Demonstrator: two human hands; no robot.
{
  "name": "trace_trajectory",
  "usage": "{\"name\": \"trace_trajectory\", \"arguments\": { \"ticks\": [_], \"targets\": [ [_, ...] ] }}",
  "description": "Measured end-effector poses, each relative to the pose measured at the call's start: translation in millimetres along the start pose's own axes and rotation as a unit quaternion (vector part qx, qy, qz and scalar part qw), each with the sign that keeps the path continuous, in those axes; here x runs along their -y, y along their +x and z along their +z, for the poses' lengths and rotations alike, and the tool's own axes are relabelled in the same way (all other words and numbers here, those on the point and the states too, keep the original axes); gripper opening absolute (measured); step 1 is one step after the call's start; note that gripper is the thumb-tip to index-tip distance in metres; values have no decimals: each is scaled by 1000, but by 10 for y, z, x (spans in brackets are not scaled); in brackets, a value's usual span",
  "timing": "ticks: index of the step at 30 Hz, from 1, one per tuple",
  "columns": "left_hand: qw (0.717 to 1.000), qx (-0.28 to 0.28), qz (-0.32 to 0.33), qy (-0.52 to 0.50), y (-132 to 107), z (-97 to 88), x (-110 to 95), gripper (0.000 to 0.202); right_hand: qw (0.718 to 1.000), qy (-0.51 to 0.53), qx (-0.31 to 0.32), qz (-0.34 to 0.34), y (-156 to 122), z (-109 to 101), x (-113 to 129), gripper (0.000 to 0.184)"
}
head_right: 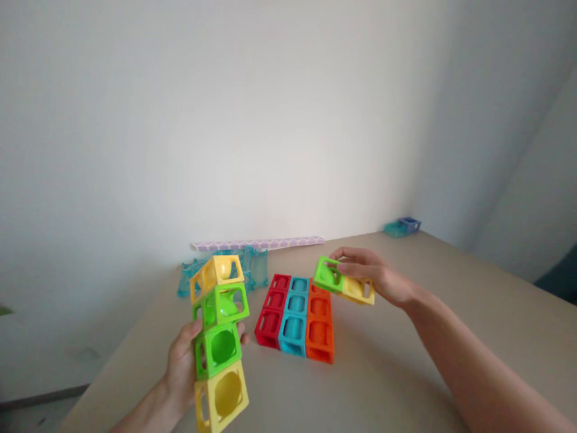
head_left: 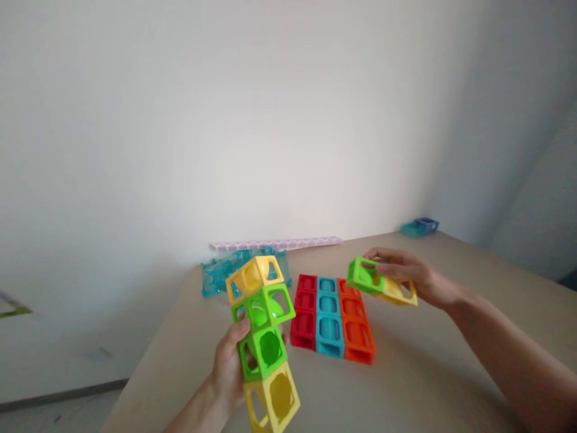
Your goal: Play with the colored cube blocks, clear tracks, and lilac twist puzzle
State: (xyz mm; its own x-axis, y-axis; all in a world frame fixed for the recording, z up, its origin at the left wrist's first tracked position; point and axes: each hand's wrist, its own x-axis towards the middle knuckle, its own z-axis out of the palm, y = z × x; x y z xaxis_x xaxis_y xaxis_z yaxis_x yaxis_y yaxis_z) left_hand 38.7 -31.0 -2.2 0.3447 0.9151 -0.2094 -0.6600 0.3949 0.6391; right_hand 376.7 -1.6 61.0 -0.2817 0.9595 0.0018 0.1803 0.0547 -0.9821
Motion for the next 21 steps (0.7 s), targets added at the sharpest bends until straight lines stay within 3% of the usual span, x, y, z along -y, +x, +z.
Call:
{"name": "trace_trajectory", "arguments": {
  "ticks": [4, 8, 11, 14, 17, 21],
  "targets": [
    [991, 125, -15, 34, 41, -117, 20, 37, 992, -118, -7, 51, 63, -361, -209, 30],
    [978, 188, -49, 80, 88, -239, -14, 44, 974, -211, 9, 79, 130, -386, -359, 36],
    [957, 230, -120, 132, 76, -217, -90, 49, 964, -257, 39, 57, 172, -356, -402, 38],
    [926, 257, -201, 187, 30, -118, -165, 57, 948, -311, 63, 24, 192, -329, -408, 34],
    [895, 279, -250, 242, -6, -47, -220, 61, 939, -341, 50, -20, 204, -270, -404, 26],
    [826, 328, -289, 357, -16, 3, -277, 61, 926, -367, 16, -82, 242, -156, -432, 27]
  ]
}}
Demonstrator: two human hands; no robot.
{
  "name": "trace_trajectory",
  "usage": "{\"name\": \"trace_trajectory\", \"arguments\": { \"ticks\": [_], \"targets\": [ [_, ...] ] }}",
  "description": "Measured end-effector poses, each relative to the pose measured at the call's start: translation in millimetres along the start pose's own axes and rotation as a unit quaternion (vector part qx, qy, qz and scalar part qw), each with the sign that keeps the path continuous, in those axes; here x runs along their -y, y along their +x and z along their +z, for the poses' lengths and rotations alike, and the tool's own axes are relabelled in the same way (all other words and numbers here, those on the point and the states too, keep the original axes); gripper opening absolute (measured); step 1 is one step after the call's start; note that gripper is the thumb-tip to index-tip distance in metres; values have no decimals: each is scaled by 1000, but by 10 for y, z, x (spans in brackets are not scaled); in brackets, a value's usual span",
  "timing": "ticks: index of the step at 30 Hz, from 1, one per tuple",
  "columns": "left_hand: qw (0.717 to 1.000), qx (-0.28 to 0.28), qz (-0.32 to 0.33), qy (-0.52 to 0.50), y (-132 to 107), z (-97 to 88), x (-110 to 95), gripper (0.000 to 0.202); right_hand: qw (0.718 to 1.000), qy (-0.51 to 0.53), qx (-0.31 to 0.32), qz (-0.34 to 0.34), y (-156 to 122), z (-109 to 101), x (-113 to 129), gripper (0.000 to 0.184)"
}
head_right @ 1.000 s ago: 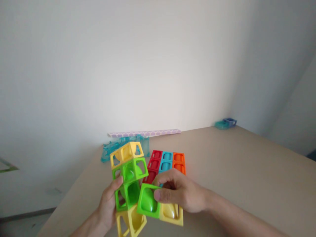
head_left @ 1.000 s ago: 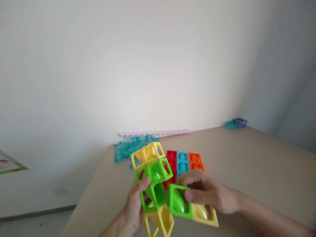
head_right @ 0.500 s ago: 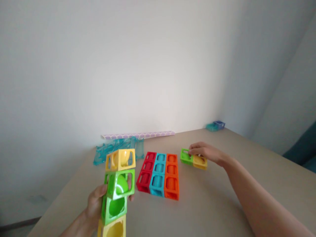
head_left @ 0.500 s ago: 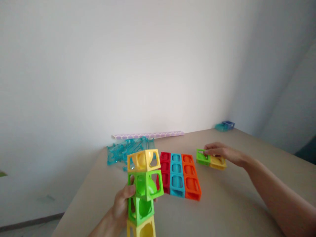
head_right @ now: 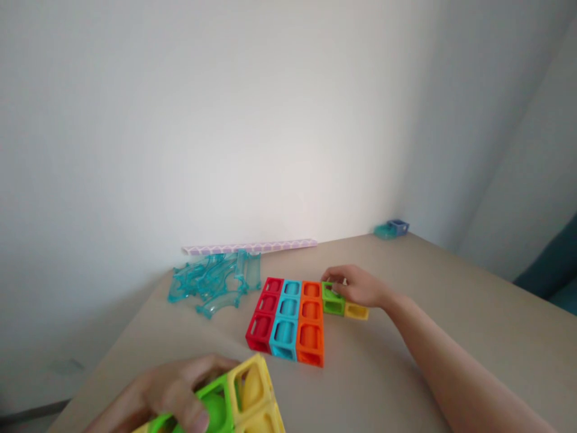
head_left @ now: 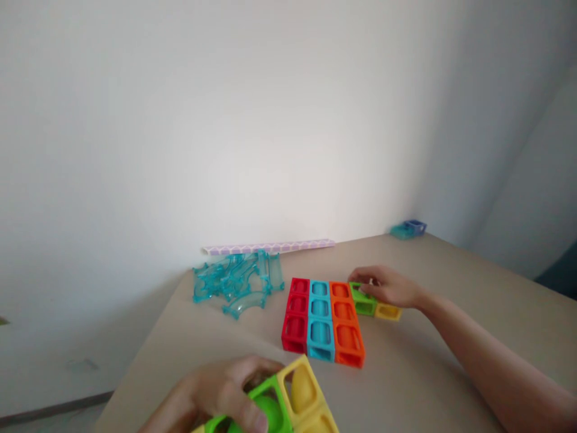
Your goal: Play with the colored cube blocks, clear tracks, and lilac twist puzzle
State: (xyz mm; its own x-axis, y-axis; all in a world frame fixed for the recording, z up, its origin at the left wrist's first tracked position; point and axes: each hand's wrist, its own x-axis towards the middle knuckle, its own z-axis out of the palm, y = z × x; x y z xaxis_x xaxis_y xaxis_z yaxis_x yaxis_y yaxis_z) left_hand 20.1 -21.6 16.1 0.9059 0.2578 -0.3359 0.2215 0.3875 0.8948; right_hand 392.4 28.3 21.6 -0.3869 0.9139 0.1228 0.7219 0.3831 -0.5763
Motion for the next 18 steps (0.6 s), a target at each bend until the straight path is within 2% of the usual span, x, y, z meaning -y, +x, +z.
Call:
{"name": "trace_trajectory", "arguments": {
  "ticks": [3, 5, 10, 13, 18],
  "targets": [
    [997, 6, -16, 82, -1, 34, -60, 58, 999, -33, -25, -14, 32, 74, 13, 27],
    [996, -10, -9, 89, 2, 67, -89, 59, 998, -45, -32, -20, 44, 102, 24, 28],
    [987, -110, 47, 104, 1, 58, -61, 51, 993, -91, -57, -41, 64, 139, 82, 30],
    [965, -156, 89, 191, 21, -5, -11, 40, 989, -112, -85, -45, 91, 187, 102, 30],
    [916, -170, 174, 320, 118, -42, 72, 27, 985, -116, -112, -68, 150, 256, 100, 30]
  ]
}}
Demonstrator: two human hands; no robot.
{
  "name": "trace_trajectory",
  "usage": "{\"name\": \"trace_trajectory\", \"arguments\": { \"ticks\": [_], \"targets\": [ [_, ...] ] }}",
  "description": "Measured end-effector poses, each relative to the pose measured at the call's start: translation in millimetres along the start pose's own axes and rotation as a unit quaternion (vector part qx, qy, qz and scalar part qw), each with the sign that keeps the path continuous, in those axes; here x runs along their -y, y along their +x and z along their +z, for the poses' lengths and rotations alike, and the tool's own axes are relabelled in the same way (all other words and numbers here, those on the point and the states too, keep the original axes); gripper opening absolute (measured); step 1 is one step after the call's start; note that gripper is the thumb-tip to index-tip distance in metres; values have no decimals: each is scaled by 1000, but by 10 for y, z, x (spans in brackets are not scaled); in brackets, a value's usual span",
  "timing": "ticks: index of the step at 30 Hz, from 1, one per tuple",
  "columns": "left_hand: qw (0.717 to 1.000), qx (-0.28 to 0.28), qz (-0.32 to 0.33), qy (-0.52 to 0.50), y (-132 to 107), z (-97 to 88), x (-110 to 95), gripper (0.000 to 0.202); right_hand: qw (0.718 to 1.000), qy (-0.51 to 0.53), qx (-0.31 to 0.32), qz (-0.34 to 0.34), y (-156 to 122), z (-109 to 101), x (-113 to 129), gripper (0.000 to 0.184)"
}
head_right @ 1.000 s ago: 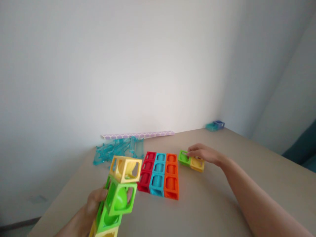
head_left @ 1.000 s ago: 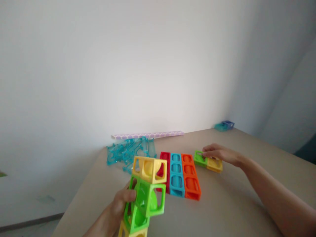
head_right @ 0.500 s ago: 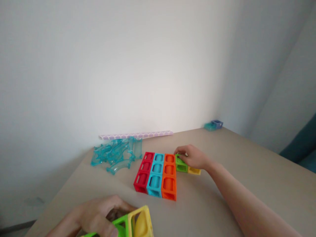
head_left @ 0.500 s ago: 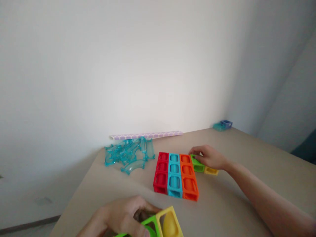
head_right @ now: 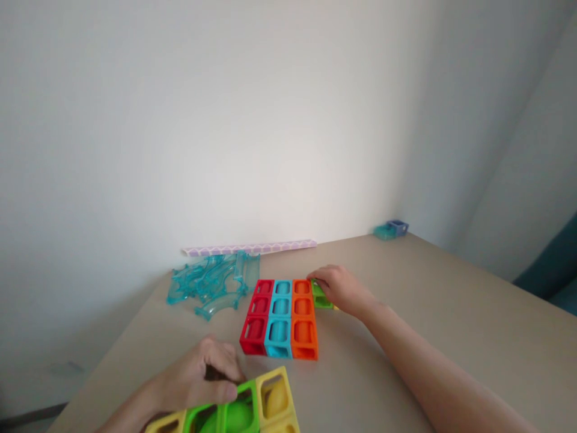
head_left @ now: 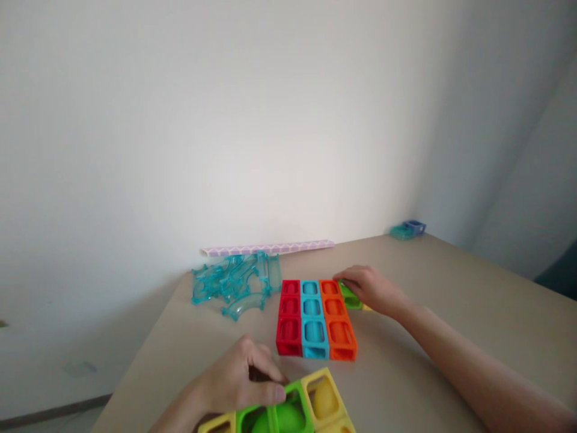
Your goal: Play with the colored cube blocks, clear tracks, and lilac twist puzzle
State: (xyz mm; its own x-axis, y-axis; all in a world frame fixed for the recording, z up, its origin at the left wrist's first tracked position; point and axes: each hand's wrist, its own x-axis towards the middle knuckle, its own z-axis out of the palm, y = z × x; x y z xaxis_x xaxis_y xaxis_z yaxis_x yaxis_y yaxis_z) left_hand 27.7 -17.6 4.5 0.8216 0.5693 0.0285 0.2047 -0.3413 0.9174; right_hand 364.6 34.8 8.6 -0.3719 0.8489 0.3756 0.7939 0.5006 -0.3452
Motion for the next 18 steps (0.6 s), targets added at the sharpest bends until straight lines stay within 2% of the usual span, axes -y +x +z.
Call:
{"name": "trace_trajectory", "arguments": {
  "ticks": [3, 5, 6, 9, 10, 11, 14, 16, 18],
  "targets": [
    [997, -66, 0, 40, -7, 11, 49, 24, 997, -42, -63, -19, 8, -7, 140, 28],
    [991, -127, -1, 41, -3, -43, 45, 25, 993, -39, -106, -45, -13, -23, 357, 29],
    [986, -162, 2, 38, 19, -91, 20, 26, 992, -18, -105, -73, -33, -26, 494, 28],
    [969, -241, 34, 47, 232, -268, -162, 22, 982, 39, 0, -183, -105, 6, 902, 31],
    [969, -231, 54, 70, 360, -322, -245, 20, 977, 51, 36, -202, -125, 29, 1005, 37],
    [971, -199, 83, 104, 515, -366, -326, 21, 972, 65, 63, -218, -139, 54, 1080, 42],
    [969, -93, 151, 170, 1067, -425, -465, 28, 970, 82, 98, -205, -154, 113, 1158, 47],
    [964, -33, 165, 207, 1423, -412, -422, 29, 973, 84, 104, -191, -150, 124, 1141, 44],
    [961, 25, 146, 234, 1698, -374, -285, 31, 973, 86, 104, -187, -143, 118, 1118, 38]
  ]
}}
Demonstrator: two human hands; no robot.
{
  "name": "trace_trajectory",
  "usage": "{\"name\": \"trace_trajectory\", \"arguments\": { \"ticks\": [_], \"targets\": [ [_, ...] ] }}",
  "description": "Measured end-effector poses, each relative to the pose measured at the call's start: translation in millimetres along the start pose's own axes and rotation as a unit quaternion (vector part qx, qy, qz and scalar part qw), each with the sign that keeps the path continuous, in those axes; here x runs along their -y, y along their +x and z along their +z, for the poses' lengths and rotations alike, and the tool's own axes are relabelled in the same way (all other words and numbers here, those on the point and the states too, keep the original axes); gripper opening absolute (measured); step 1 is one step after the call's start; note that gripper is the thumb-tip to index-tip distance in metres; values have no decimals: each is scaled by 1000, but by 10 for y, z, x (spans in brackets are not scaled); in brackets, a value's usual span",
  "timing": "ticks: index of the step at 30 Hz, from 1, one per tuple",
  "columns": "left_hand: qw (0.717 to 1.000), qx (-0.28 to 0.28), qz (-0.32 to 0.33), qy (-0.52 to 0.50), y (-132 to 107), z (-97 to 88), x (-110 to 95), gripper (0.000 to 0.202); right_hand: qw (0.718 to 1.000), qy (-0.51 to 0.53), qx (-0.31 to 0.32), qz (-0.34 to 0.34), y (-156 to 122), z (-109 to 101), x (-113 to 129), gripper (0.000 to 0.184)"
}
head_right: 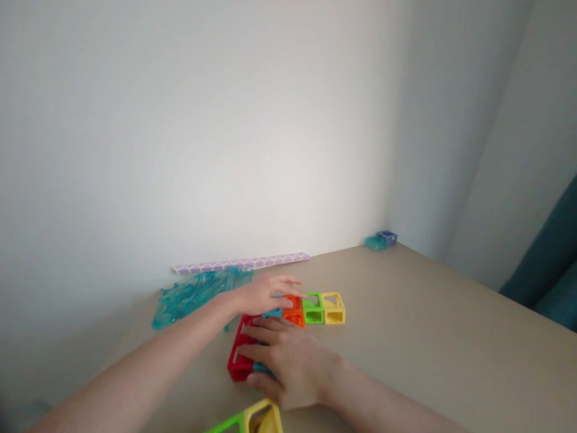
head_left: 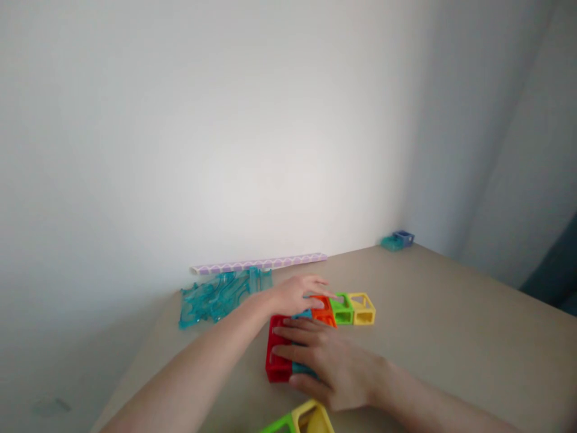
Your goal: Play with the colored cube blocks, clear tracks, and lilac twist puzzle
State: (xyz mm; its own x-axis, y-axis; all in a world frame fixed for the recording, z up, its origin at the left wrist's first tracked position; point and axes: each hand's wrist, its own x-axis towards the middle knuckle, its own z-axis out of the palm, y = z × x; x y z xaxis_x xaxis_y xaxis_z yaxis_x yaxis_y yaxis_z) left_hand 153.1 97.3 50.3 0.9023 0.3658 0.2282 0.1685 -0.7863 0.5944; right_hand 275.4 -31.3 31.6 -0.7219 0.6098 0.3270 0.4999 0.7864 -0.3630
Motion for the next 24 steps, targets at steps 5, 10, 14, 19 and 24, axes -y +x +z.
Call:
{"name": "trace_trajectory", "arguments": {
  "ticks": [5, 10, 14, 19, 24],
  "targets": [
    [999, 20, -40, -21, 125, 273, 348, 33, 1000, 8, -6, 5, 19, -6, -16, 31],
    [999, 10, -44, -21, 70, 306, 377, 34, 1000, 29, -10, 7, 41, 19, -44, 29],
    [998, 11, -55, -39, 90, 293, 379, 37, 1000, 29, -10, -1, 45, 40, -67, 26],
    [997, 10, -55, -47, 105, 305, 399, 37, 999, 29, -14, -4, 53, 43, -59, 23],
    [997, 15, -50, -57, 88, 278, 368, 38, 999, 38, -7, -23, 29, 10, -52, 26]
  ]
}}
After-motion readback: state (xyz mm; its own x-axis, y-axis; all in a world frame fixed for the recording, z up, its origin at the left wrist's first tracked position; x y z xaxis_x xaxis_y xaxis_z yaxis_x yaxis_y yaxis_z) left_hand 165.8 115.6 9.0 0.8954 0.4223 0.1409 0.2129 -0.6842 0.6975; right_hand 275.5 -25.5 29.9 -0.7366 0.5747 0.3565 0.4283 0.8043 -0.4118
